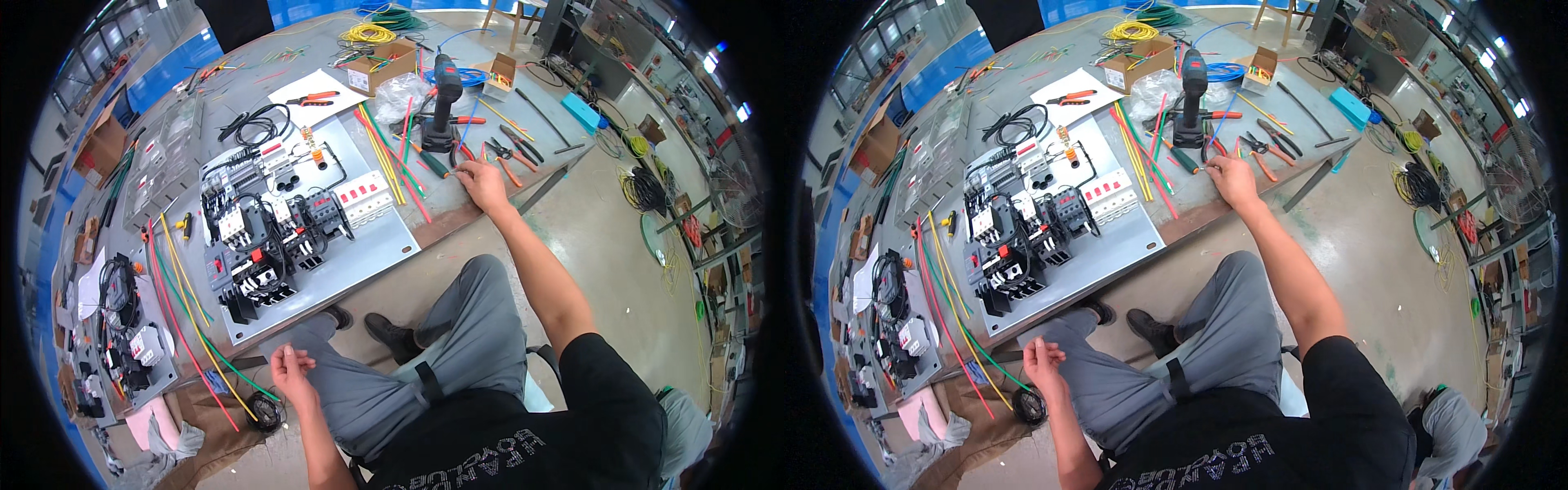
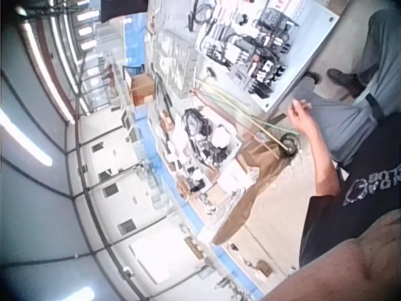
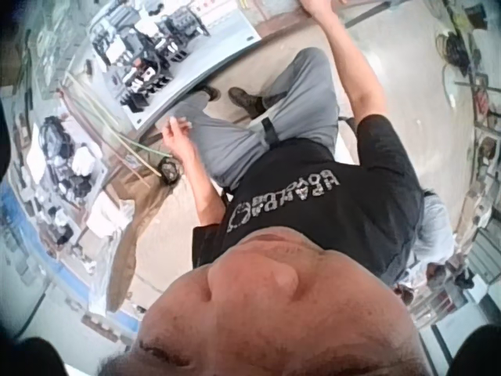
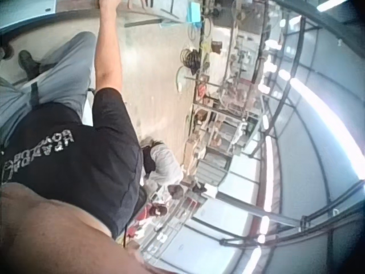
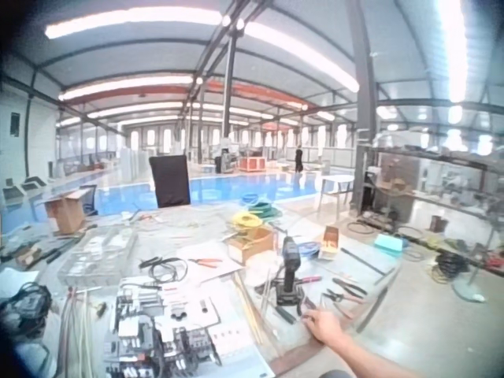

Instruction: The person strips insulation from colored wires using pliers and a wire stripper, then connects them to terminals on an electrical panel using a screwdriver. The person handles blue, green, and yellow wires, cutting, stripping, and securing them into the panel.

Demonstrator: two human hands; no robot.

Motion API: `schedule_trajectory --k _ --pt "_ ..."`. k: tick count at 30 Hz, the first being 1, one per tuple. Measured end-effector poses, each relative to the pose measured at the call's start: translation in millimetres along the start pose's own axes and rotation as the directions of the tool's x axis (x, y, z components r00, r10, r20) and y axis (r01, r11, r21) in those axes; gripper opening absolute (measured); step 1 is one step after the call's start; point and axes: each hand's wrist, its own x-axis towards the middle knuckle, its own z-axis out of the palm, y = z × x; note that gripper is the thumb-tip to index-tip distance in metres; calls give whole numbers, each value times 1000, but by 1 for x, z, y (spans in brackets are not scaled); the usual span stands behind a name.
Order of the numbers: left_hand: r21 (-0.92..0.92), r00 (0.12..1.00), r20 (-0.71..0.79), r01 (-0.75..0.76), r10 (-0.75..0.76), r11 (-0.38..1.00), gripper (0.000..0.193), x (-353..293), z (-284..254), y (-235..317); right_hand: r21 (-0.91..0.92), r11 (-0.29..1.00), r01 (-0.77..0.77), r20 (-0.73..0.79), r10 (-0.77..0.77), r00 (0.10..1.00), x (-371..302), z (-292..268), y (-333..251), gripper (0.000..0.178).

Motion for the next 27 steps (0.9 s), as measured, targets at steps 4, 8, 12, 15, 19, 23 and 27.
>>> schedule_trajectory --k 4,8,12,15,19,23,27 --pt "-18 1000 -8 5 -5 1000 22 3 1 2 -26 999 -31 -34 30 999 9 -1 13 17" --pt "-82 993 -113 6 -15 997 22 11 5 21 -41 998 -51 -69 48 996 -3 -11 -21 29" --pt "24 960 -185 -207 208 978 22 12 5 43 286 958 34 111 -69 991 -70 -11 -88 29" --pt "362 886 -174 -349 430 865 30 10 6 56 437 864 -252 376 79 923 -131 -16 -130 52" --pt "762 705 -39 -438 709 477 54 24 11 81 539 664 -518 557 181 811 -153 2 -152 83" --pt "783 856 -42 -292 515 550 68 41 7 76 644 535 -547 538 192 821 -155 13 -166 81" --pt "803 837 -51 -290 545 520 65 46 12 75 700 414 -582 547 212 810 -150 10 -164 74"
